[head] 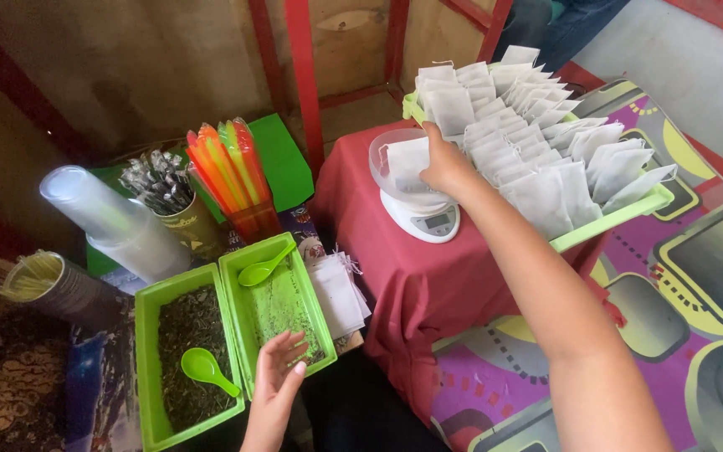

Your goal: Filling small filter bags with loose tea leaves using a spoon, weighing them on a digital scale, and placing them into a storage basket.

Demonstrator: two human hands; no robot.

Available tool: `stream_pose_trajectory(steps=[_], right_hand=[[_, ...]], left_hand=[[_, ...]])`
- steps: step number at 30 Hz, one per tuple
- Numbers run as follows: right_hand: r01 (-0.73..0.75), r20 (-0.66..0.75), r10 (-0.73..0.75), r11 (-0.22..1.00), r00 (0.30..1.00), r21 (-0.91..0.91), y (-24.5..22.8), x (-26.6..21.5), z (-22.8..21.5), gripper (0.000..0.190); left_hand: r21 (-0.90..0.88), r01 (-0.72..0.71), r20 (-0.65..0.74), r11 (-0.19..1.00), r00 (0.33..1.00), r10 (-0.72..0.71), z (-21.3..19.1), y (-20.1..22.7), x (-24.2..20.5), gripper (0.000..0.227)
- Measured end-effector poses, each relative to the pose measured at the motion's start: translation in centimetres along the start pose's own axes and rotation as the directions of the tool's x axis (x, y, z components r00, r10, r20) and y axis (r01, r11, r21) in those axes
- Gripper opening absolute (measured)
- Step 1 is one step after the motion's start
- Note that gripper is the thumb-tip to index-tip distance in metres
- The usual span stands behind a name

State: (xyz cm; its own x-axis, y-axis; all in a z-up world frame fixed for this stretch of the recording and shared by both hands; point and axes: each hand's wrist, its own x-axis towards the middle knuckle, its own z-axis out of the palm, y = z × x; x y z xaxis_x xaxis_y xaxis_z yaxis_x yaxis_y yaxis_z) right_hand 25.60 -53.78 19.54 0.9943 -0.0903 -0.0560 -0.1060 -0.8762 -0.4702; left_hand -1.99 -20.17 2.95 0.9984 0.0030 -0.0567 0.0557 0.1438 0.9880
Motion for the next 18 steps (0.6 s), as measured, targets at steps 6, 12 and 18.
stream_pose_trajectory(steps=[6, 12, 18], right_hand=[[0.019, -0.006, -0.019, 1.000, 1.000, -0.005, -0.5, -1.3, -0.8, 0.097], [0.038, -0.002, -0.038, 0.999, 0.999, -0.035, 0.4, 0.1, 0.1, 0.094], [-0.012, 0.012, 0.013, 1.000, 1.000, -0.022, -0.1, -0.3, -0.5, 0.091]], left_hand=[[0.874, -0.397, 0.289, 0.281, 0.889, 0.356, 0.8, 0.2, 1.2, 0.064], [0.862, -0.471, 0.503, -0.186, 0.753, 0.425, 2.1, -3.9, 1.9, 0.062], [0.856, -0.459, 0.517, -0.238, 0.742, 0.426, 2.3, -3.5, 1.7, 0.058]])
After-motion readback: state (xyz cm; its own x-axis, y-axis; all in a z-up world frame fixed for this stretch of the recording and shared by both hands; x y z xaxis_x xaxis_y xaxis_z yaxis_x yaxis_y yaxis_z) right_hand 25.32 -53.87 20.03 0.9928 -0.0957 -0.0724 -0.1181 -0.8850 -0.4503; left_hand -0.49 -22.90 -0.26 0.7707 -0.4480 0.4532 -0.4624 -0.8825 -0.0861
